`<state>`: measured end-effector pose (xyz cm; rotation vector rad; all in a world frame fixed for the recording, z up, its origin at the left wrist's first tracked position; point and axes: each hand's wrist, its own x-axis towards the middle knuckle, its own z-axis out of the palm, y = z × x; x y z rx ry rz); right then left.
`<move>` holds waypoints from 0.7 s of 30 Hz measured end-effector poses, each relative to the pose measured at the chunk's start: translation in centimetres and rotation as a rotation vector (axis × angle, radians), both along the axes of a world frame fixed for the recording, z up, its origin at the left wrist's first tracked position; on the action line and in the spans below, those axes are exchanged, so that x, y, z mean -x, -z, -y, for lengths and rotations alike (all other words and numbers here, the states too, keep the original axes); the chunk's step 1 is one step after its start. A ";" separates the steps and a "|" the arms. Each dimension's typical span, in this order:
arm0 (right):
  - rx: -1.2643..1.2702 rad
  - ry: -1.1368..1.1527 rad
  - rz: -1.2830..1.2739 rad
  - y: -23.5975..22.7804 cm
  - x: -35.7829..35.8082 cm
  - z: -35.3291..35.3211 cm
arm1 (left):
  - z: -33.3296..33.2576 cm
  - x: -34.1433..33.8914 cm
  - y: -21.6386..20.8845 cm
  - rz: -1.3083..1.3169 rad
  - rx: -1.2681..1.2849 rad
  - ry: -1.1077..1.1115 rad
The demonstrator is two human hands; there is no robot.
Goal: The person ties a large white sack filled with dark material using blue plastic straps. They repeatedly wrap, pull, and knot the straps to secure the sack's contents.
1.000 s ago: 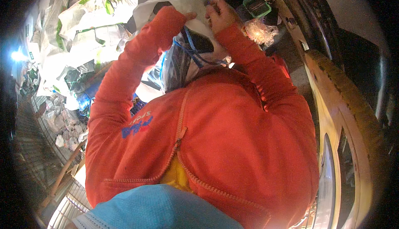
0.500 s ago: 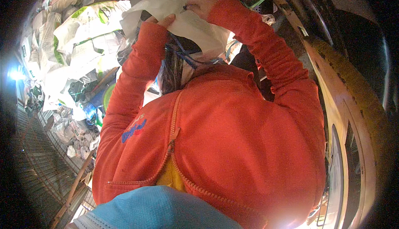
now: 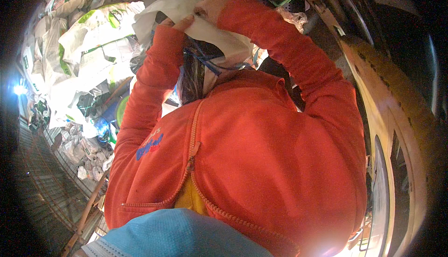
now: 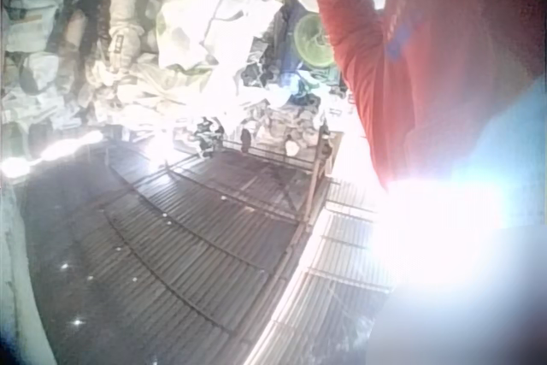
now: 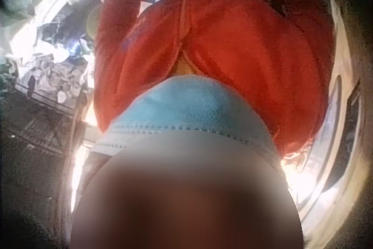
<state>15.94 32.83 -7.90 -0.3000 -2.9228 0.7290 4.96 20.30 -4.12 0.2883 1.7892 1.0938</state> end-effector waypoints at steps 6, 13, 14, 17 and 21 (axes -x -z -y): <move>0.066 -0.004 0.053 0.5 -0.1 -0.2 | 0.2 -0.2 0.0 -0.009 -0.056 -0.018; 0.199 0.081 0.147 1.3 -1.3 0.1 | -0.1 -0.3 -0.3 -0.063 0.005 0.004; 0.201 0.077 0.086 1.5 -1.6 0.0 | -0.2 -0.4 -0.3 -0.067 -0.003 0.004; 0.168 0.121 0.043 2.3 -2.2 0.3 | -0.2 -0.3 -0.2 -0.028 -0.045 0.000; 0.257 0.195 -0.036 3.0 -2.8 1.1 | -0.2 -0.4 0.2 0.001 -0.053 -0.033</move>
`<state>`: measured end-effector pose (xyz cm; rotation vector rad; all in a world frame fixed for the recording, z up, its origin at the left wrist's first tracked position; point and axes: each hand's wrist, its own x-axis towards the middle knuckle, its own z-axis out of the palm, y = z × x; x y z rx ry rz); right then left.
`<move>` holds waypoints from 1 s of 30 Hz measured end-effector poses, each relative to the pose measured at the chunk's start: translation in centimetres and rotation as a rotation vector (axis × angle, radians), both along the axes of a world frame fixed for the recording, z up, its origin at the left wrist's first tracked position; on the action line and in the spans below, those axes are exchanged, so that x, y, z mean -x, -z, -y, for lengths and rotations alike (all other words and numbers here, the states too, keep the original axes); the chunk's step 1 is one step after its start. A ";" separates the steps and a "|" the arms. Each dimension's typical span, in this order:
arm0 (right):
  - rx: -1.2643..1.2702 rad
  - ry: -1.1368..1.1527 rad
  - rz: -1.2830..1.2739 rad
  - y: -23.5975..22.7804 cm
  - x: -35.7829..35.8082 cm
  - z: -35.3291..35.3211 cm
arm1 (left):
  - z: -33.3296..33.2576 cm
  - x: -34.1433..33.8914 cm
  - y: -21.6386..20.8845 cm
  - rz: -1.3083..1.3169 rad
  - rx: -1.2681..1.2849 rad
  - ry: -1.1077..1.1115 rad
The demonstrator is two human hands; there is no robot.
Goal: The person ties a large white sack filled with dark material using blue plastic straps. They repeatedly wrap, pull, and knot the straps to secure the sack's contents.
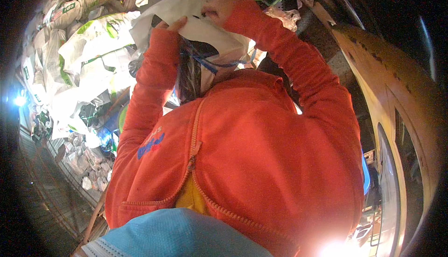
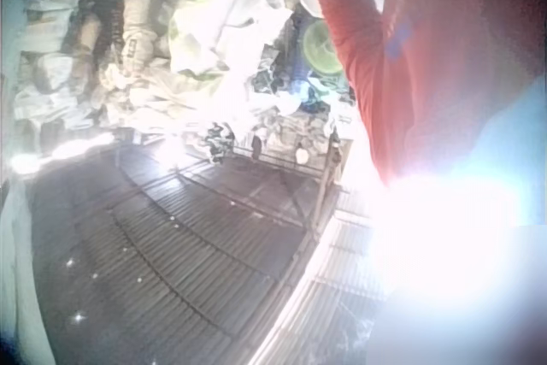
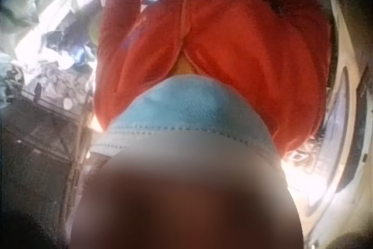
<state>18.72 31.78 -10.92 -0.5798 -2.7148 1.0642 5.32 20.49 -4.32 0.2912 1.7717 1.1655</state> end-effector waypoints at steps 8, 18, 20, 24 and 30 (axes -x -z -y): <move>-0.210 -0.092 0.036 -1.5 0.0 -0.1 | 0.0 0.0 -0.2 -0.040 0.036 0.034; -0.396 -0.323 0.166 -2.5 3.7 -1.7 | 0.0 -0.6 0.1 -0.060 -0.083 0.013; -0.389 -0.317 0.178 -2.7 3.2 -1.9 | 0.1 -0.3 0.4 -0.064 -0.075 0.040; -0.272 -0.279 0.162 -2.6 2.1 -1.6 | 0.3 0.3 0.6 -0.083 0.007 0.087; -0.176 -0.058 -0.133 0.4 -0.2 -0.6 | 0.4 0.6 1.1 -0.110 -0.015 0.093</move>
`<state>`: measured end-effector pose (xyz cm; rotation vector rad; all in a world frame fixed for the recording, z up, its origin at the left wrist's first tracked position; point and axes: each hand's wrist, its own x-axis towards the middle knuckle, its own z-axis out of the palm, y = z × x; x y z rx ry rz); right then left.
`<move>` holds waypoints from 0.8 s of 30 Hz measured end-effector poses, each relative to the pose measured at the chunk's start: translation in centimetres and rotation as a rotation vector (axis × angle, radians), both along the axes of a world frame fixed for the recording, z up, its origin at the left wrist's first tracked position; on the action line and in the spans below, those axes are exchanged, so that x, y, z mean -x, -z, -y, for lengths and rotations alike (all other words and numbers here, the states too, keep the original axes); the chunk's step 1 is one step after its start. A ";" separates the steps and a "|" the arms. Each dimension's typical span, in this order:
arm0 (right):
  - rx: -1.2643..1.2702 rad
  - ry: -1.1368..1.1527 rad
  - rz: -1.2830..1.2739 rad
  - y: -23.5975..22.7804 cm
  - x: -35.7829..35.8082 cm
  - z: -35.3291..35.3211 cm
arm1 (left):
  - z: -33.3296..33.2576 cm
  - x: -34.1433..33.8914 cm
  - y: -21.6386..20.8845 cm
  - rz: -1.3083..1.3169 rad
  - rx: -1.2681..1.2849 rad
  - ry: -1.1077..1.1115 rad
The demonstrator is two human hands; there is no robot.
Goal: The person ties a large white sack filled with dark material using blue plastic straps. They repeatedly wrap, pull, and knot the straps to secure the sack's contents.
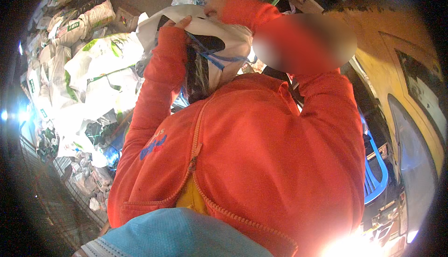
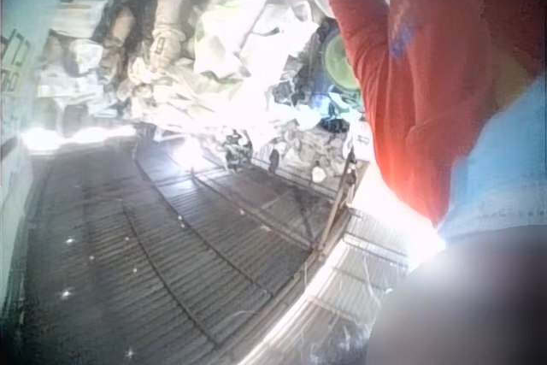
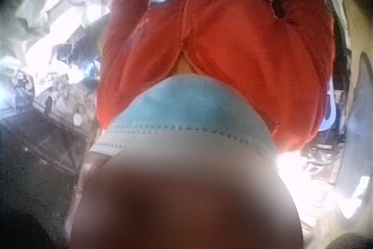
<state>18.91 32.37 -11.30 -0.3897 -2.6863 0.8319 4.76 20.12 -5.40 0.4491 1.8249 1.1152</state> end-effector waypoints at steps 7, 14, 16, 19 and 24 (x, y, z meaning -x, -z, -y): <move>0.998 1.047 -0.146 9.7 -17.4 6.8 | -1.4 1.0 1.0 -0.184 0.102 0.008; 0.652 1.643 -0.425 20.0 -37.9 12.3 | -2.0 0.3 0.6 0.085 0.042 -0.077; 0.741 1.778 -0.624 21.7 -40.0 10.9 | -2.0 0.6 0.6 0.145 0.025 -0.050; 0.621 1.723 -0.744 21.9 -40.5 8.4 | -2.1 1.6 0.7 0.150 0.025 -0.034; 0.821 1.944 -0.532 14.9 -34.2 7.2 | -2.4 2.3 0.9 -0.334 0.276 0.232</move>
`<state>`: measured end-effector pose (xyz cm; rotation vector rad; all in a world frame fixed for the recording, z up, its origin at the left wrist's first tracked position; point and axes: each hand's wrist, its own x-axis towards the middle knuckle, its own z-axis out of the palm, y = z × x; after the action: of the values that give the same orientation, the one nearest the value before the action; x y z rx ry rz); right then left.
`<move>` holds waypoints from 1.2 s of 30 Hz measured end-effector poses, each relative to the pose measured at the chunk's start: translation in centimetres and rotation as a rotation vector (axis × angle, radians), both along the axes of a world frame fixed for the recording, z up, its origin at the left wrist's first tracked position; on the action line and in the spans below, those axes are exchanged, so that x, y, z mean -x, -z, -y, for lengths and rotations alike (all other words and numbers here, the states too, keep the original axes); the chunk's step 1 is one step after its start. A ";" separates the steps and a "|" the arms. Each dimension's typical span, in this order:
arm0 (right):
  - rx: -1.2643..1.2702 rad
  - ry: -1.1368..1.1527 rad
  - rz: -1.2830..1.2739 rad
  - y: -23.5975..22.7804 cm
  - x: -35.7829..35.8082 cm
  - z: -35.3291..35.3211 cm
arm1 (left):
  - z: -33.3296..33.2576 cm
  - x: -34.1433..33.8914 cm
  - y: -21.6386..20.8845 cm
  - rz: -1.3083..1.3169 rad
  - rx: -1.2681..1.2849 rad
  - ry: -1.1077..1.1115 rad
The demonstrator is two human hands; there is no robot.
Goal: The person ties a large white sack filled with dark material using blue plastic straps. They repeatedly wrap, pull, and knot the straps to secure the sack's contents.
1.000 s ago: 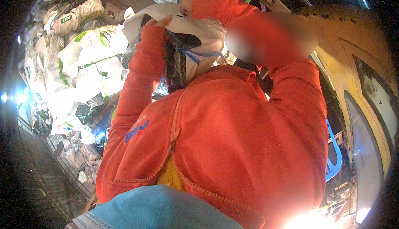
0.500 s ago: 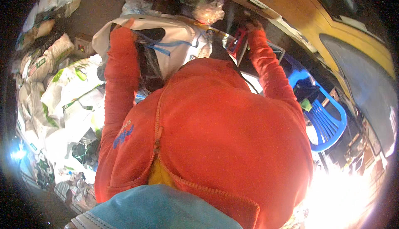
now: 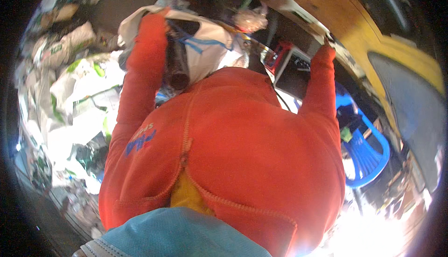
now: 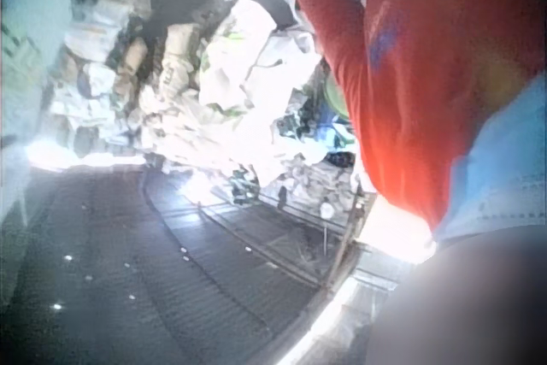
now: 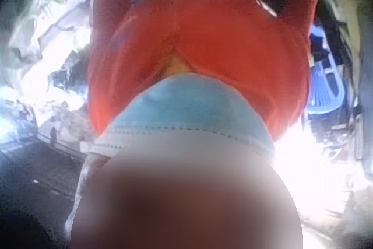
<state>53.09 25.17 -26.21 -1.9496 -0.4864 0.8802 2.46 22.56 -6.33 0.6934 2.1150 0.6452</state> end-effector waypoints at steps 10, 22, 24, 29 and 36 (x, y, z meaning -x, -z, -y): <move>-0.968 -1.431 0.051 -27.8 34.5 -1.0 | 2.5 -0.9 -10.7 -0.118 -0.713 -0.043; -0.320 -1.791 -0.344 -35.6 23.5 -12.9 | 13.9 8.0 -17.3 -0.106 -0.585 0.190; -0.285 -1.718 -0.042 -35.2 23.5 -14.5 | 15.3 8.3 -16.9 -0.074 -0.686 0.009; -0.357 -1.511 0.163 -32.0 29.9 -15.0 | 16.7 8.8 -15.4 0.125 -0.909 -0.482; -1.557 -2.029 0.909 -22.9 42.4 -14.2 | 15.9 10.1 -14.1 -0.068 -0.813 -0.401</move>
<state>10.68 39.42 -3.35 0.3202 -2.6872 0.1103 -7.64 6.70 7.78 0.7078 2.0326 1.7738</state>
